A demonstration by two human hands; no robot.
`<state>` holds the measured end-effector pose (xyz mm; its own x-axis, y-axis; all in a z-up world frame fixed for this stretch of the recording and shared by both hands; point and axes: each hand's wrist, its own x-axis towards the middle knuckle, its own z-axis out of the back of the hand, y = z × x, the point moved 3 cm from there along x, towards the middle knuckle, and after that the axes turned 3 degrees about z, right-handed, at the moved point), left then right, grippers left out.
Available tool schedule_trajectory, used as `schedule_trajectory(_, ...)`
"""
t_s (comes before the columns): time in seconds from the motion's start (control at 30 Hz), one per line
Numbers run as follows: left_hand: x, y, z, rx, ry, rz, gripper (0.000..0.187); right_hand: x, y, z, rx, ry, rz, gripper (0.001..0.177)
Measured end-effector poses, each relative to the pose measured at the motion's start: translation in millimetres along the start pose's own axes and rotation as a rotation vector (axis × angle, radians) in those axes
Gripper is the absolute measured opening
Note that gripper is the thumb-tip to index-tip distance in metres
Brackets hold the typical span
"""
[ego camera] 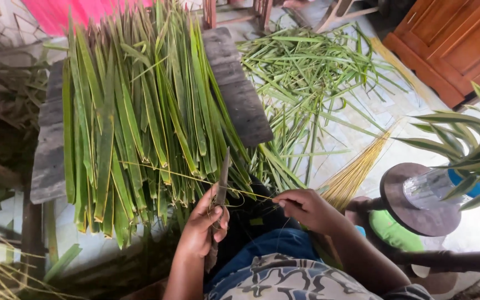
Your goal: Stripping the leafy parts from palm fronds using a knife to isolate the central midribs.
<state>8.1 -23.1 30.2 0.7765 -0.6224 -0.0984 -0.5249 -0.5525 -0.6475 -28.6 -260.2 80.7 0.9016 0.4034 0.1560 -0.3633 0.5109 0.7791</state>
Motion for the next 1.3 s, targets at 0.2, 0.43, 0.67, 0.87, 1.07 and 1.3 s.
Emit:
schedule_trajectory(0.2, 12, 4, 6, -0.013, 0.001, 0.020, 0.066, 0, -3, 3, -0.011, 0.001, -0.089, 0.020)
schedule_trajectory(0.43, 21, 12, 11, 0.004, -0.027, 0.051, 0.063, -2, -10, 7, 0.001, -0.023, -0.185, 0.022)
schedule_trajectory(0.67, 24, 23, 22, -0.047, -0.092, 0.093, 0.062, -2, -15, 7, -0.040, -0.071, -0.088, 0.023)
schedule_trajectory(0.87, 30, 22, 14, -0.004, -0.090, 0.134, 0.067, 4, -11, 11, -0.036, -0.110, -0.014, 0.025)
schedule_trajectory(1.07, 30, 24, 18, 0.002, -0.054, 0.138, 0.065, -2, -21, 7, -0.053, -0.071, -0.038, 0.022)
schedule_trajectory(1.3, 31, 25, 24, 0.031, -0.095, 0.157, 0.067, 0, -30, 3, -0.093, -0.077, -0.025, 0.023)
